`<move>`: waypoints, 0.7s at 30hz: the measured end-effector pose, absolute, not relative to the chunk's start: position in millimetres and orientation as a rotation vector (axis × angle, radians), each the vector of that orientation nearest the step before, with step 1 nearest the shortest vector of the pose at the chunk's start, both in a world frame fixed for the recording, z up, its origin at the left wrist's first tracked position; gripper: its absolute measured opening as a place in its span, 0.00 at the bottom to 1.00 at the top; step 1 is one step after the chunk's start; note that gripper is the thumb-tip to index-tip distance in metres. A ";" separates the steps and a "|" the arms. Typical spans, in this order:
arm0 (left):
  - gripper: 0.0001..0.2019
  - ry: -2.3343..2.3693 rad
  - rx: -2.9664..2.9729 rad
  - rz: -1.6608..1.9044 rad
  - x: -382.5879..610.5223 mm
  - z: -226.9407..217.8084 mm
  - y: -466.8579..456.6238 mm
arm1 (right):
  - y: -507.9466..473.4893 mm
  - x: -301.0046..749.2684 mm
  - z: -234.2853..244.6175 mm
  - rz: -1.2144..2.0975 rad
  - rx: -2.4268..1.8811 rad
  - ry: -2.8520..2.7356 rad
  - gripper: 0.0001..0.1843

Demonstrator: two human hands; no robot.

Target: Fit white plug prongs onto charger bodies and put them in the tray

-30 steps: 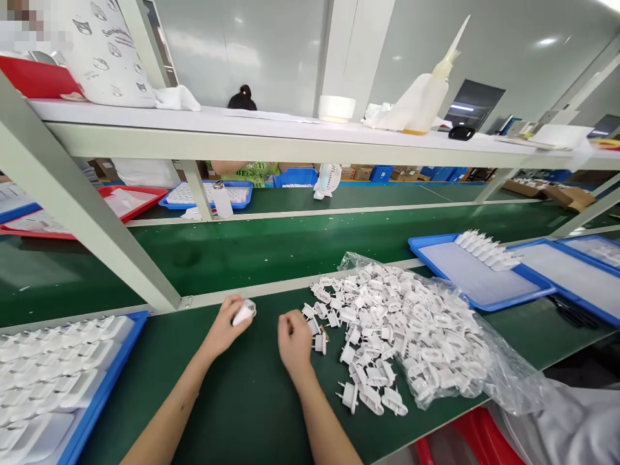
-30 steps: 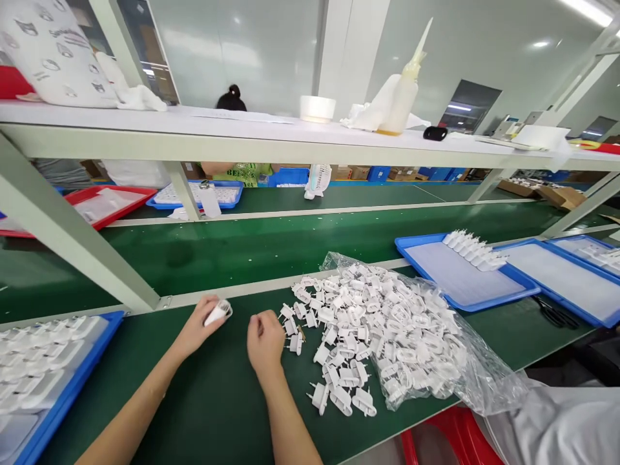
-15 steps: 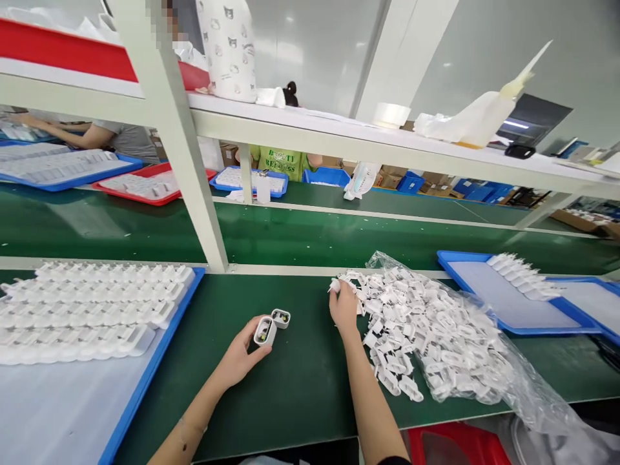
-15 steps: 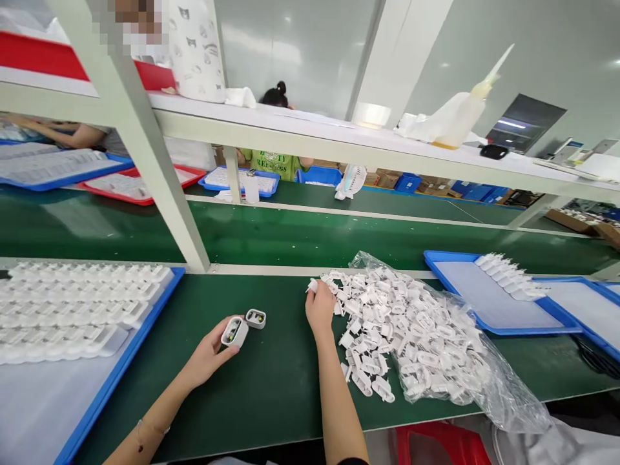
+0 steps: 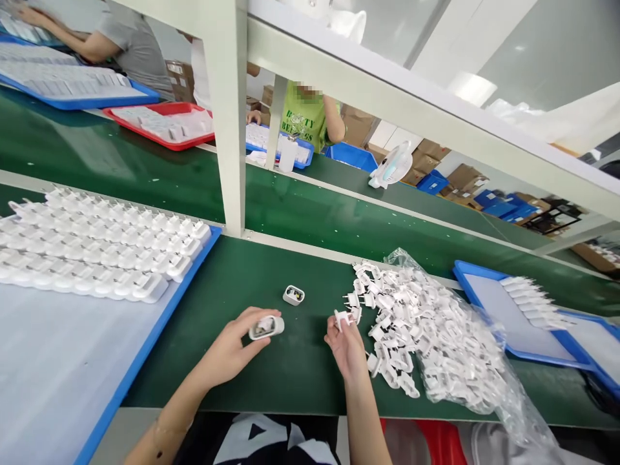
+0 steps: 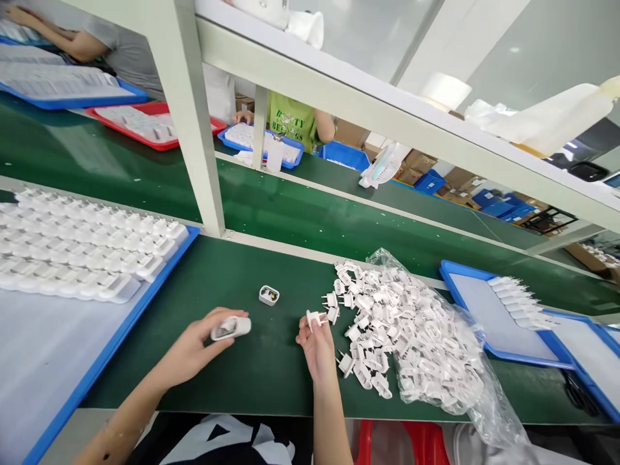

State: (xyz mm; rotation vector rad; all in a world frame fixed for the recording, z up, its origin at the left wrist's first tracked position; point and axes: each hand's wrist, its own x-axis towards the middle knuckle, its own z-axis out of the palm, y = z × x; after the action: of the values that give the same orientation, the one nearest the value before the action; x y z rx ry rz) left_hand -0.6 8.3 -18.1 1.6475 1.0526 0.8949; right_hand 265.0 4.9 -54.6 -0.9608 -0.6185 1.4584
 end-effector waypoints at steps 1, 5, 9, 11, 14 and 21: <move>0.17 1.046 1.700 0.828 1.0 -20.4 6.6 | 3.2 263.0 -56.4 1.409 -1.026 -0.675 0.10; 0.17 1.061 1.781 0.705 17.5 -41.5 4.4 | -2.2 251.7 -55.1 1.199 -1.231 -0.954 0.11; 0.21 1.082 1.820 0.685 27.0 -55.9 0.2 | -6.2 236.6 -46.1 1.188 -1.266 -1.202 0.12; 0.27 1.106 1.780 0.704 25.9 -57.1 -3.0 | -6.8 228.3 -41.3 1.228 -1.272 -1.281 0.12; 0.23 1.147 1.759 0.759 22.9 -55.8 -6.2 | -6.1 216.4 -34.0 1.182 -1.282 -1.513 0.12; 0.09 1.112 1.785 0.809 23.4 -53.8 -3.9 | -4.0 202.8 -20.2 0.953 -1.353 -1.968 0.14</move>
State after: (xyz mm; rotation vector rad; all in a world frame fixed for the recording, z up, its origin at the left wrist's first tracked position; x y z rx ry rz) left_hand 23.4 -3.9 -53.8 1.7854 1.1123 0.8087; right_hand 202.8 -4.0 -20.2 -1.3526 -1.9683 0.9530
